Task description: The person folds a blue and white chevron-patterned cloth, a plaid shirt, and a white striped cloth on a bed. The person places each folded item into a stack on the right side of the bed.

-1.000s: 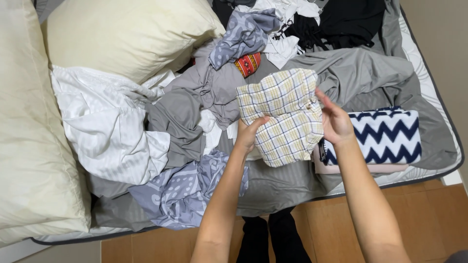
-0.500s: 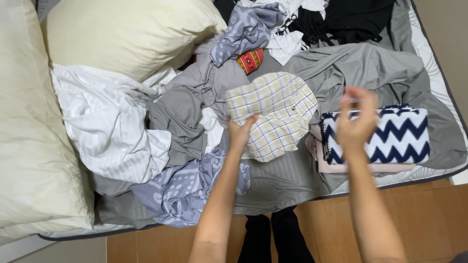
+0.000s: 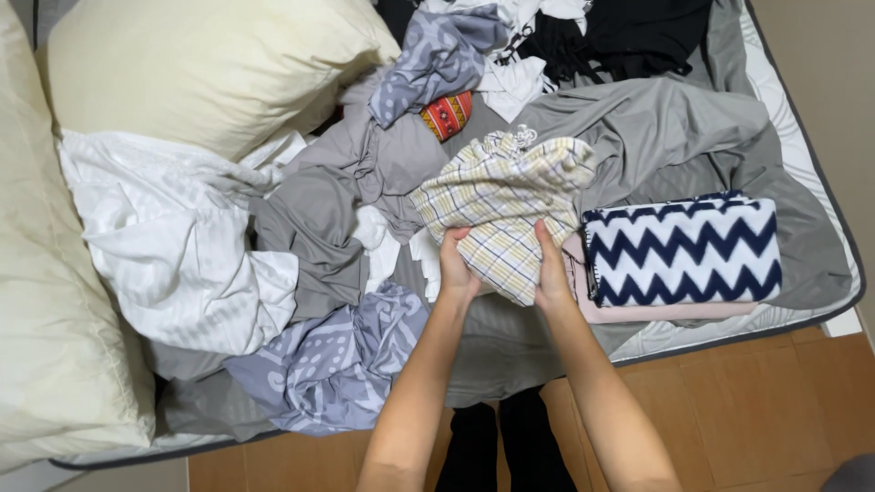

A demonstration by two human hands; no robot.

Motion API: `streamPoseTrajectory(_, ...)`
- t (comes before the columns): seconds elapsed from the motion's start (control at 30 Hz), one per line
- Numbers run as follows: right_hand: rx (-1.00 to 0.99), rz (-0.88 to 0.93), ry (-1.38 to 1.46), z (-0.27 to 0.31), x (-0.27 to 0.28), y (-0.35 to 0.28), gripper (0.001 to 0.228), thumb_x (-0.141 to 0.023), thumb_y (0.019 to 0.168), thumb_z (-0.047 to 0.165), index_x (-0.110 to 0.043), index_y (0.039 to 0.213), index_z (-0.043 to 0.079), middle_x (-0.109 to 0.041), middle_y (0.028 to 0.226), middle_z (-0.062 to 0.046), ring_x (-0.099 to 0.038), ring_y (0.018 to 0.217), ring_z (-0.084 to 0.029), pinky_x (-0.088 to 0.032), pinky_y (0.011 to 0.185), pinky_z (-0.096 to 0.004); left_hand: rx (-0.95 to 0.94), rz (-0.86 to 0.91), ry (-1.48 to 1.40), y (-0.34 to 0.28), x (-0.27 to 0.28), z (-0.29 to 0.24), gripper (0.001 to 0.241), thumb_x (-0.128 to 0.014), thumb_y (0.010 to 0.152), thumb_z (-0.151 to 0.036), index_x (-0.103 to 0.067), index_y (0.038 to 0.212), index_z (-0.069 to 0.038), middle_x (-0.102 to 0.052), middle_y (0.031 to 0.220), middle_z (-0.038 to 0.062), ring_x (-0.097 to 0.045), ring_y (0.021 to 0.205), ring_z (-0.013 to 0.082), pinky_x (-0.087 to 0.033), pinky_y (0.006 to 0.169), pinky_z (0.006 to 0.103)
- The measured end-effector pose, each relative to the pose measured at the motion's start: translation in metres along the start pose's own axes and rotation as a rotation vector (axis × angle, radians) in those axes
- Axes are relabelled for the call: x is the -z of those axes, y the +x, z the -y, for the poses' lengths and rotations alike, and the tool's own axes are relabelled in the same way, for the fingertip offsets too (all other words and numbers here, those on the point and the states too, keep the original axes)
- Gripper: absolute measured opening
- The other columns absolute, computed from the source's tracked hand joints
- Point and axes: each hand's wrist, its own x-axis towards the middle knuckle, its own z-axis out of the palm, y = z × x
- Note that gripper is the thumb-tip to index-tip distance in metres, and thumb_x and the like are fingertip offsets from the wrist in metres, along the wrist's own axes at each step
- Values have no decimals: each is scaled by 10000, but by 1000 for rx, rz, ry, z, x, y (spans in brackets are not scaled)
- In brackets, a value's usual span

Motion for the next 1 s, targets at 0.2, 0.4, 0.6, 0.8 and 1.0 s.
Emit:
streamPoseTrajectory(0.2, 65, -196, -212, 86, 53, -14, 536, -773, 936, 231, -604, 1359, -51, -716, 1211, -140, -701, 1042, -226, -563, 920, -350, 133, 162, 241, -17, -28, -7, 503, -724, 870, -191, -598, 1284, 65, -682, 1251, 148, -634, 1178, 276, -503, 1052, 426)
streamPoseTrajectory(0.4, -5, 66, -690, 169, 106, -49, 590, -826, 805, 88, -617, 1348, -10, -728, 1168, -78, -685, 1034, -143, -548, 917, -296, 57, 647, 1077, -5, -60, 37, 893, -862, 691, -201, -420, 1443, -7, -563, 1381, 110, -521, 1267, 176, -402, 1073, 303)
streamPoseTrajectory(0.6, 107, -180, -789, 188, 228, -29, 409, -618, 1045, 267, -637, 1367, 15, -726, 1196, -44, -632, 1054, -96, -499, 923, -238, 37, 221, 1105, 10, -72, 163, 539, -695, 951, -327, -594, 1330, 42, -713, 1248, 135, -657, 1138, 198, -496, 988, 311)
streamPoseTrajectory(0.8, 253, -59, -750, 265, 316, -3, 428, -591, 1065, 264, -613, 1433, 48, -704, 1172, -24, -593, 999, -67, -480, 881, -208, -130, -48, 1394, 31, -76, 301, 557, -518, 1015, -214, -434, 1529, -20, -669, 1235, 262, -648, 1174, 380, -477, 1012, 388)
streamPoseTrajectory(1.0, 1045, -360, -1664, 246, 321, 1, 341, -631, 1018, 109, -600, 1357, 119, -609, 1451, -186, -549, 1338, -348, -390, 1139, -442, -915, 284, 1814, -6, -128, 360, 588, -557, 1040, -315, -421, 1560, -79, -303, 1626, 246, -265, 1537, 399, -214, 1246, 578)
